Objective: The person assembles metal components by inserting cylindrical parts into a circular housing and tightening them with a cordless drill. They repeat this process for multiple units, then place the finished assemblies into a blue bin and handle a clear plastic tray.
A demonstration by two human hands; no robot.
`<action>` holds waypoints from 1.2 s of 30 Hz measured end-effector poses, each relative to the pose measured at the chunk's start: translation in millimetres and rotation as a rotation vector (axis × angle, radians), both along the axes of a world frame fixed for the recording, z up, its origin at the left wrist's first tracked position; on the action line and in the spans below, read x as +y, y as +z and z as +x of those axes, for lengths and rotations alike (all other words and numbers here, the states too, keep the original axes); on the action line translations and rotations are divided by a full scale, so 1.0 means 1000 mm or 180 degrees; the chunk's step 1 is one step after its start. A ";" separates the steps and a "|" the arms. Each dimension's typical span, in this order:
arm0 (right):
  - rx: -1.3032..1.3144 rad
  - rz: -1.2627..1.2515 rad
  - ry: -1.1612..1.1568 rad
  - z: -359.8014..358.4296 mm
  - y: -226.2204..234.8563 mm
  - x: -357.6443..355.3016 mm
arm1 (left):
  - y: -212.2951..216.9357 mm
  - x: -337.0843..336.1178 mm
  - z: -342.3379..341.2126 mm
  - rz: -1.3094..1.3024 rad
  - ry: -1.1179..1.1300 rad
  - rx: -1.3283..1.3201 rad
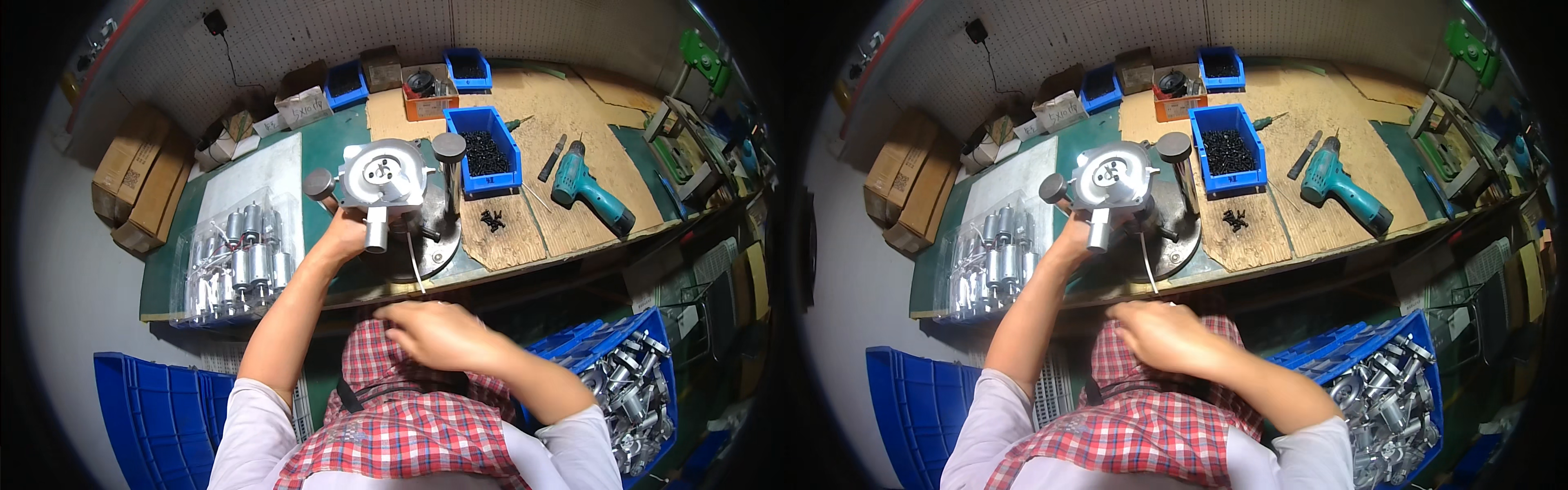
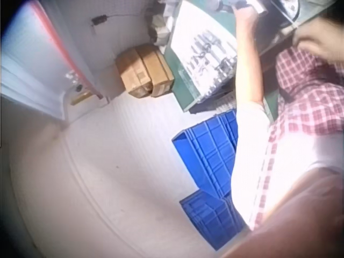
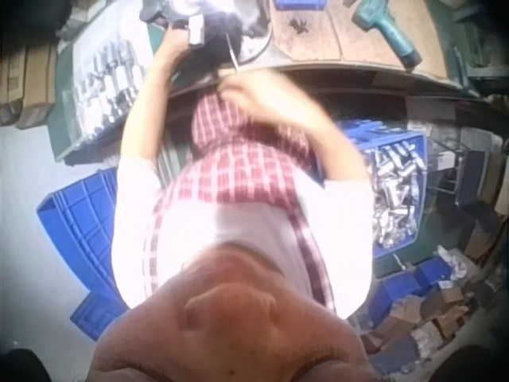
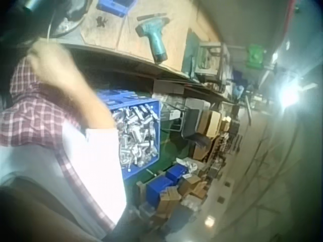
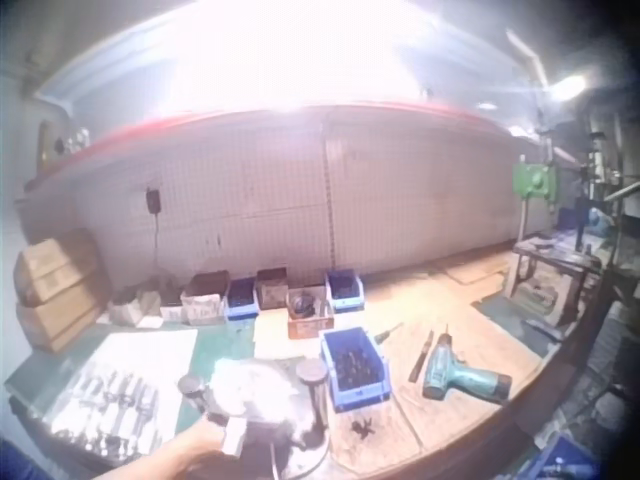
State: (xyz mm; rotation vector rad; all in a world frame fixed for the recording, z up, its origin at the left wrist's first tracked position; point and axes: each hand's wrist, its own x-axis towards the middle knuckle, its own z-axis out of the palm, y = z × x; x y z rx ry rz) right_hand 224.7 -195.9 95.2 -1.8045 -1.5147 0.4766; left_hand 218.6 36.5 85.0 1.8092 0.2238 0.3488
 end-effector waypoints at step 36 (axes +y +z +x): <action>0.1758 -0.0462 -0.0246 -0.043 -0.049 0.145 | -0.019 0.001 0.019 0.1605 -0.0030 -0.0211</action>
